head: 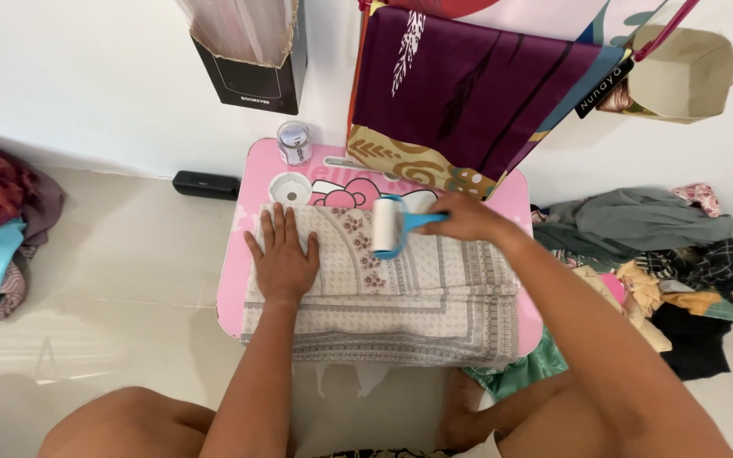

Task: Folding a hijab on a small table and then cleaning it with a lint roller

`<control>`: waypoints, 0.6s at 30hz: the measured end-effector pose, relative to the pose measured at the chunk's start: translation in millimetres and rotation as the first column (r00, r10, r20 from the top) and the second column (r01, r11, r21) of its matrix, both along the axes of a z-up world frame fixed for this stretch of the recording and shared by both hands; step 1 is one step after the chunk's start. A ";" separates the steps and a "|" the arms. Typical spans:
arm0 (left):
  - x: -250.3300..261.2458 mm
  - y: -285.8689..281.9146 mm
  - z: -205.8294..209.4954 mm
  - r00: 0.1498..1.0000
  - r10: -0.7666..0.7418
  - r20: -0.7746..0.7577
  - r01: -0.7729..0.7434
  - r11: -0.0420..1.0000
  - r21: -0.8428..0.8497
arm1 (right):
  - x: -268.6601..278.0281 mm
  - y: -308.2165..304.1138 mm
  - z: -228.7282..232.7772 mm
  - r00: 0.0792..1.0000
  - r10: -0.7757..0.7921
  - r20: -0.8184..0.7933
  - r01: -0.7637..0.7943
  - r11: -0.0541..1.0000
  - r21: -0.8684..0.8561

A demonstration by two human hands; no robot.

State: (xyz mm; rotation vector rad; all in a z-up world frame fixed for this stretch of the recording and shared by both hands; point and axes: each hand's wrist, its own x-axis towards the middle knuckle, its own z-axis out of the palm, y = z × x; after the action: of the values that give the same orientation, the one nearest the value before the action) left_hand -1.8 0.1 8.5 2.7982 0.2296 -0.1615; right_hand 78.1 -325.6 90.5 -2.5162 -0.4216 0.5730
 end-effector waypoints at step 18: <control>0.1 0.5 -0.8 1.000 0.001 0.013 -0.001 1.000 -0.001 | -62.0 -91.1 33.3 0.972 -0.231 -0.052 0.225 0.969 -0.097</control>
State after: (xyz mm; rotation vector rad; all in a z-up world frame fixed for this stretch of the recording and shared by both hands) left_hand -1.7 0.6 7.7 2.7975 0.2284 -0.1431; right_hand 16.1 -416.7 123.8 -2.5779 -0.0811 0.5907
